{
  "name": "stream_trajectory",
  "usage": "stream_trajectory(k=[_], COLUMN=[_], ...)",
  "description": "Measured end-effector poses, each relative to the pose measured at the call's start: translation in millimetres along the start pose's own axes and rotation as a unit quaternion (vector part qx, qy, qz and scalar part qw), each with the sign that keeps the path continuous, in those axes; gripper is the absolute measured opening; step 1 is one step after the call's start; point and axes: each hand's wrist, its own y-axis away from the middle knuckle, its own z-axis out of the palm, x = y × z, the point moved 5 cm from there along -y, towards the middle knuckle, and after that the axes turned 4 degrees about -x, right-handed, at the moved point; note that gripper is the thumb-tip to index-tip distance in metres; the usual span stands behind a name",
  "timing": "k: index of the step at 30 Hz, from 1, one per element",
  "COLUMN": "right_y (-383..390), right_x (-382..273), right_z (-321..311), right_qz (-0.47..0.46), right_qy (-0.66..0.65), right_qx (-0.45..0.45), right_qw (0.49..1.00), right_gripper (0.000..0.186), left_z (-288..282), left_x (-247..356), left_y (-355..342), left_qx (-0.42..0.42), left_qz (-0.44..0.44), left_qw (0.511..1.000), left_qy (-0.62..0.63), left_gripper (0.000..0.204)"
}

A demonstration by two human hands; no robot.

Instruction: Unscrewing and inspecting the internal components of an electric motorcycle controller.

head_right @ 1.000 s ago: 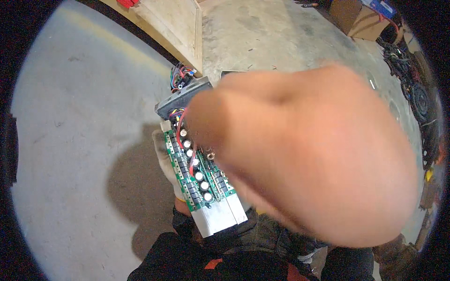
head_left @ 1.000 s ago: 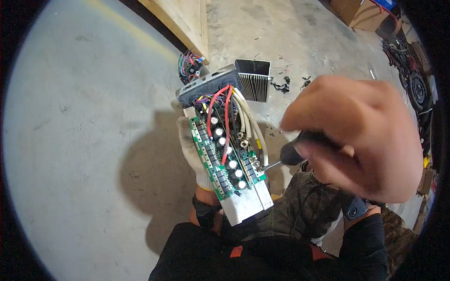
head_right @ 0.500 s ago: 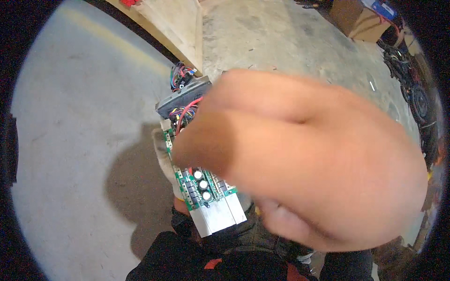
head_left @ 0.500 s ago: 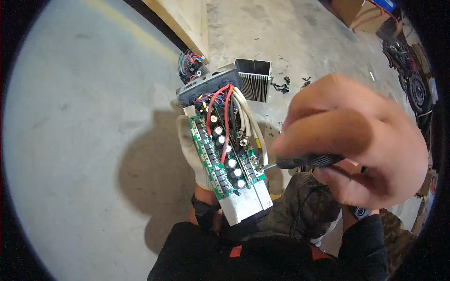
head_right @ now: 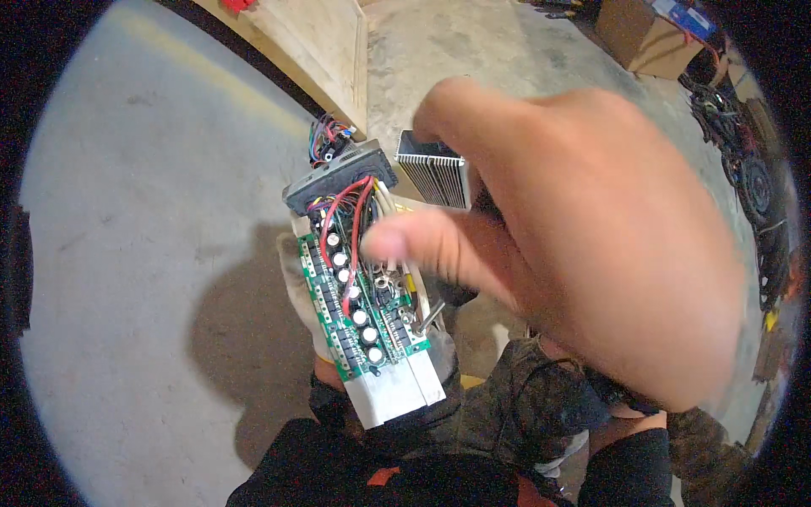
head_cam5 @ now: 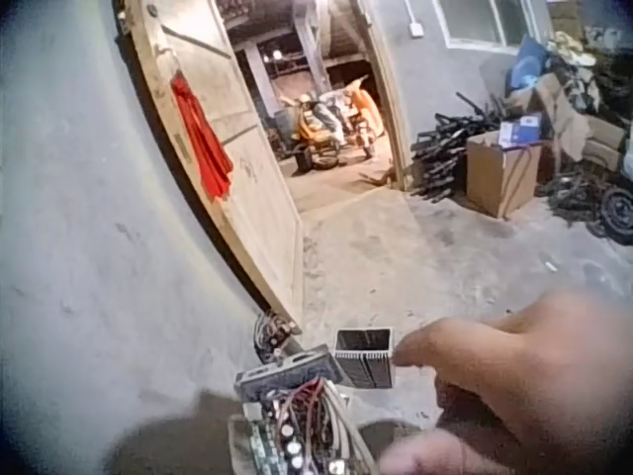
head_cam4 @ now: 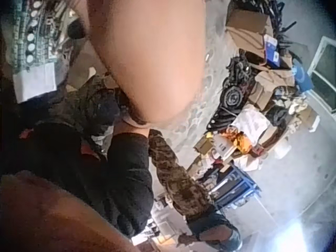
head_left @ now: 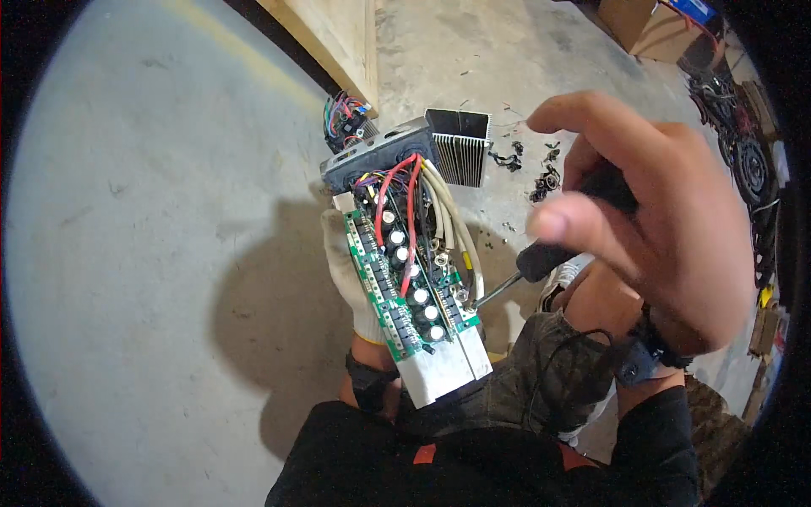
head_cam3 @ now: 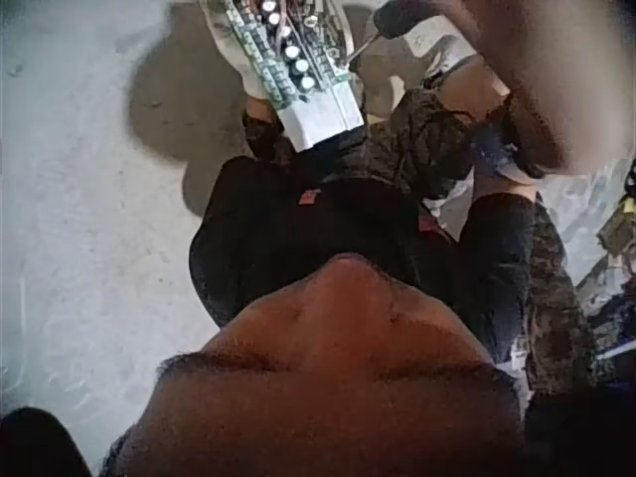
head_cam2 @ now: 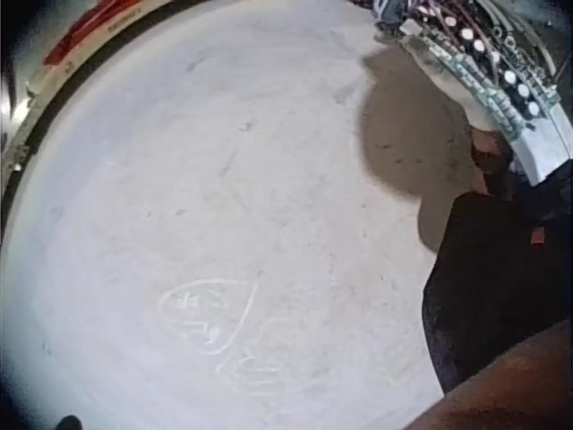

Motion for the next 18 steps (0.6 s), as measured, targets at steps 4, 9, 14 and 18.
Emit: stream_trajectory(k=[4, 9, 14, 18], right_y=[3, -3, -3, 3], right_x=[4, -10, 11, -11], right_z=[6, 2, 7, -9], right_qz=[0.024, -0.159, 0.208, -0.118], right_qy=[0.071, -0.004, 0.063, -0.029], right_qx=[-0.018, 0.053, 0.006, -0.032], right_qw=[0.997, 0.986, 0.976, 0.992], right_gripper=[0.035, 0.031, 0.035, 0.034], left_z=[-4, -11, -6, 4], left_x=[-4, 1, -3, -4], left_y=[-1, 3, -1, 1], left_qx=[-0.005, -0.017, -0.024, -0.093], left_qz=[-0.016, -0.003, -0.015, -0.024], left_qw=[1.0, 0.999, 1.0, 0.991], left_qy=[-0.021, 0.038, -0.005, 0.095], left_gripper=[0.074, 0.072, 0.068, 0.067])
